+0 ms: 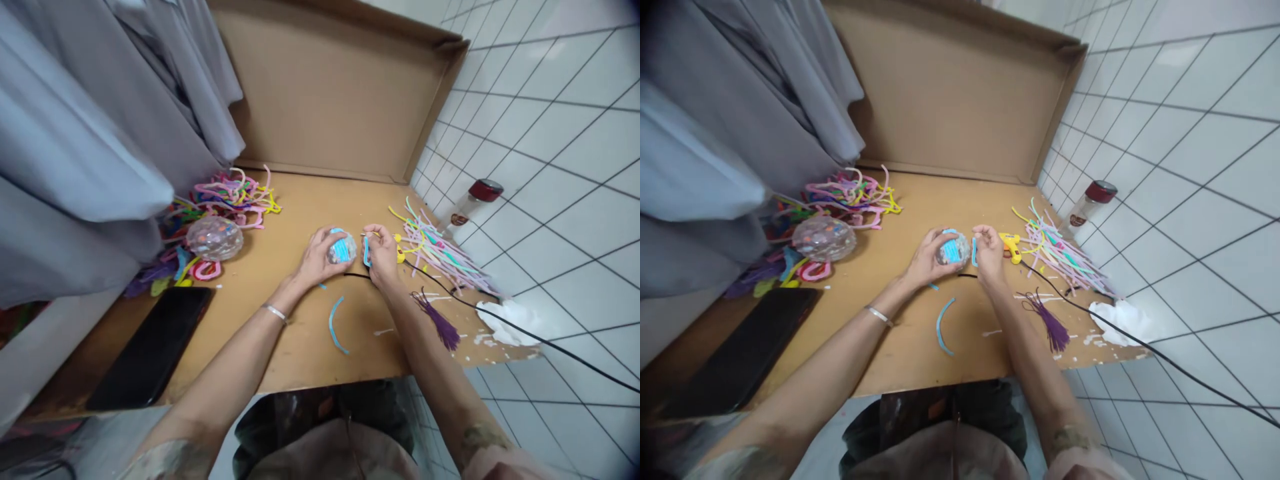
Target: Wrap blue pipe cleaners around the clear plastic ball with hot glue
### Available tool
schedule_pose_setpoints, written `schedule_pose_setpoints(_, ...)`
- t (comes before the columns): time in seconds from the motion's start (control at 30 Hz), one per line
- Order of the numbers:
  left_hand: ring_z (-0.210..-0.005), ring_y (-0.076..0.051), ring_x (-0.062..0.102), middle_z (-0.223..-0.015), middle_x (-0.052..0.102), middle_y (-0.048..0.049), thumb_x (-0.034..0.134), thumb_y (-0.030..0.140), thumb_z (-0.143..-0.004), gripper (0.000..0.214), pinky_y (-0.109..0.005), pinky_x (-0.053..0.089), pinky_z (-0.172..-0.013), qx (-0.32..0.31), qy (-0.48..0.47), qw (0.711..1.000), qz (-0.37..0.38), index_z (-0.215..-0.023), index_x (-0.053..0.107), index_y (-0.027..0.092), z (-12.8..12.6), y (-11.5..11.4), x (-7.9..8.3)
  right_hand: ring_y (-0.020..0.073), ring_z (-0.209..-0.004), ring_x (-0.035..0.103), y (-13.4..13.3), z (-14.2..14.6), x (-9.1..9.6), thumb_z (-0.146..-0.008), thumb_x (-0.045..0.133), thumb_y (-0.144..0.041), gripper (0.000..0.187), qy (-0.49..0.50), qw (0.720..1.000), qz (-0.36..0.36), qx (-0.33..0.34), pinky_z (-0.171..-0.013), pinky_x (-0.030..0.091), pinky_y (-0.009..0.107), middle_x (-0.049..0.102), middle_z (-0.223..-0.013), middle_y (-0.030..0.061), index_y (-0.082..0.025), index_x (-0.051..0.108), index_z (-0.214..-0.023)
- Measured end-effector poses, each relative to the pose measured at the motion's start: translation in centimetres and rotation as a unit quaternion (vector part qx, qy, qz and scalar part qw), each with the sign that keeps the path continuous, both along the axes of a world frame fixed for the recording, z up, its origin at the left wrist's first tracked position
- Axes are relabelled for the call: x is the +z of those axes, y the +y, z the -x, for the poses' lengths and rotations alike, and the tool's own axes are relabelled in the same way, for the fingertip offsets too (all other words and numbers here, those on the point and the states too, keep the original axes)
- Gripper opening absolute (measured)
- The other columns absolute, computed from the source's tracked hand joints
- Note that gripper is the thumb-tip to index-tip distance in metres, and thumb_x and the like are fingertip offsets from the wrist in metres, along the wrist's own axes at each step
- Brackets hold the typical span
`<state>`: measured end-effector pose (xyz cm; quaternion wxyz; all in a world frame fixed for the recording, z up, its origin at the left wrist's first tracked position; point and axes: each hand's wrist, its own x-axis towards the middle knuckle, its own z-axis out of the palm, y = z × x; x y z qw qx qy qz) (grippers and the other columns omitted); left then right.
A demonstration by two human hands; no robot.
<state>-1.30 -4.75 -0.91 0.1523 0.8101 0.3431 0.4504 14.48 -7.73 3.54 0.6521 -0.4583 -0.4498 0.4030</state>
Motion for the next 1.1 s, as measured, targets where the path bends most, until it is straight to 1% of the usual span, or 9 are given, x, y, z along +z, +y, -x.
schedule_pose_setpoints(0.13, -0.131, -0.03, 0.047, -0.133, 0.051, -0.0127, 0.076, 0.039, -0.072, 0.06, -0.047, 0.041, -0.11, 0.016, -0.002, 1.0, 0.02, -0.127, 0.056, 0.022, 0.1, 0.1, 0.3, 0.0087, -0.048, 0.039, -0.8, 0.4, -1.4, -0.07, 0.058, -0.031, 0.015, -0.006, 0.999, -0.005, -0.045, -0.046, 0.03, 0.022, 0.047, -0.058, -0.008, -0.022, 0.054, -0.081)
schedule_pose_setpoints(0.23, -0.129, -0.029, 0.048, -0.131, 0.052, -0.0121, 0.077, 0.039, -0.071, 0.06, -0.046, 0.042, -0.109, 0.016, -0.005, 1.0, 0.017, -0.125, 0.057, 0.022, 0.1, 0.2, 0.4, 0.0112, -0.055, 0.047, -1.2, 0.6, -1.9, -0.068, 0.057, -0.03, 0.014, -0.02, 0.998, -0.016, -0.064, -0.052, 0.037, 0.024, 0.052, -0.061, -0.0056, -0.021, 0.056, -0.079)
schedule_pose_setpoints(0.3, -0.129, -0.029, 0.049, -0.132, 0.051, -0.012, 0.078, 0.037, -0.069, 0.06, -0.046, 0.042, -0.109, 0.008, 0.0, 1.0, 0.013, -0.124, 0.058, 0.022, 0.1, 0.2, 0.3, 0.0117, -0.058, 0.049, -1.1, 0.5, -2.0, -0.067, 0.058, -0.03, 0.015, -0.01, 0.997, -0.008, -0.077, -0.054, 0.038, 0.024, 0.053, -0.062, -0.0049, -0.021, 0.056, -0.078)
schedule_pose_setpoints(0.43, -0.131, -0.03, 0.047, -0.133, 0.05, -0.012, 0.079, 0.036, -0.069, 0.06, -0.046, 0.041, -0.11, -0.003, 0.002, 1.0, 0.011, -0.124, 0.058, 0.022, 0.1, 0.2, 0.2, 0.0105, -0.054, 0.047, -0.6, 0.4, -2.3, -0.066, 0.06, -0.031, 0.016, 0.035, 0.995, 0.018, -0.093, -0.053, 0.037, 0.023, 0.053, -0.06, -0.0062, -0.021, 0.056, -0.077)
schedule_pose_setpoints(0.53, -0.131, -0.03, 0.046, -0.134, 0.048, -0.0131, 0.079, 0.04, -0.071, 0.062, -0.047, 0.04, -0.111, -0.015, 0.005, 1.0, 0.013, -0.126, 0.057, 0.021, 0.2, 0.2, 0.3, 0.01, -0.053, 0.047, -0.5, 0.5, -2.6, -0.066, 0.063, -0.034, 0.019, 0.038, 0.994, -0.002, -0.1, -0.052, 0.037, 0.023, 0.053, -0.059, -0.0068, -0.021, 0.056, -0.078)
schedule_pose_setpoints(0.67, -0.135, -0.03, 0.042, -0.136, 0.046, -0.0138, 0.074, 0.05, -0.076, 0.063, -0.048, 0.038, -0.113, -0.031, 0.009, 0.999, 0.021, -0.129, 0.055, 0.022, 0.5, 0.0, 0.3, 0.0107, -0.056, 0.052, -0.5, 0.9, -3.1, -0.066, 0.064, -0.035, 0.021, 0.025, 0.992, -0.028, -0.117, -0.054, 0.041, 0.023, 0.055, -0.062, -0.0059, -0.021, 0.055, -0.078)
schedule_pose_setpoints(0.8, -0.134, -0.033, 0.042, -0.137, 0.044, -0.0153, 0.08, 0.057, -0.067, 0.076, -0.049, 0.038, -0.113, -0.038, 0.007, 0.999, 0.011, -0.129, 0.055, 0.022, 0.5, 0.0, 0.1, 0.0114, -0.054, 0.052, -0.7, 1.4, -3.4, -0.066, 0.063, -0.036, 0.021, 0.028, 0.991, -0.023, -0.129, -0.051, 0.042, 0.024, 0.055, -0.06, -0.0055, -0.021, 0.054, -0.078)
schedule_pose_setpoints(0.97, -0.133, -0.032, 0.043, -0.137, 0.044, -0.015, 0.081, 0.053, -0.067, 0.074, -0.048, 0.039, -0.112, -0.03, -0.003, 0.999, 0.018, -0.129, 0.056, 0.022, 0.4, 0.2, -0.2, 0.0127, -0.055, 0.054, -0.9, 1.9, -3.5, -0.068, 0.063, -0.038, 0.023, 0.01, 0.989, -0.039, -0.142, -0.053, 0.044, 0.025, 0.057, -0.062, -0.0044, -0.02, 0.055, -0.08)
schedule_pose_setpoints(1.1, -0.133, -0.031, 0.045, -0.136, 0.047, -0.0136, 0.081, 0.046, -0.068, 0.069, -0.048, 0.039, -0.111, -0.032, -0.006, 0.999, 0.029, -0.128, 0.057, 0.022, 0.4, 0.4, -0.1, 0.012, -0.055, 0.054, -0.9, 1.8, -3.6, -0.068, 0.063, -0.038, 0.023, 0.016, 0.989, -0.031, -0.141, -0.054, 0.044, 0.025, 0.057, -0.062, -0.0049, -0.021, 0.054, -0.079)
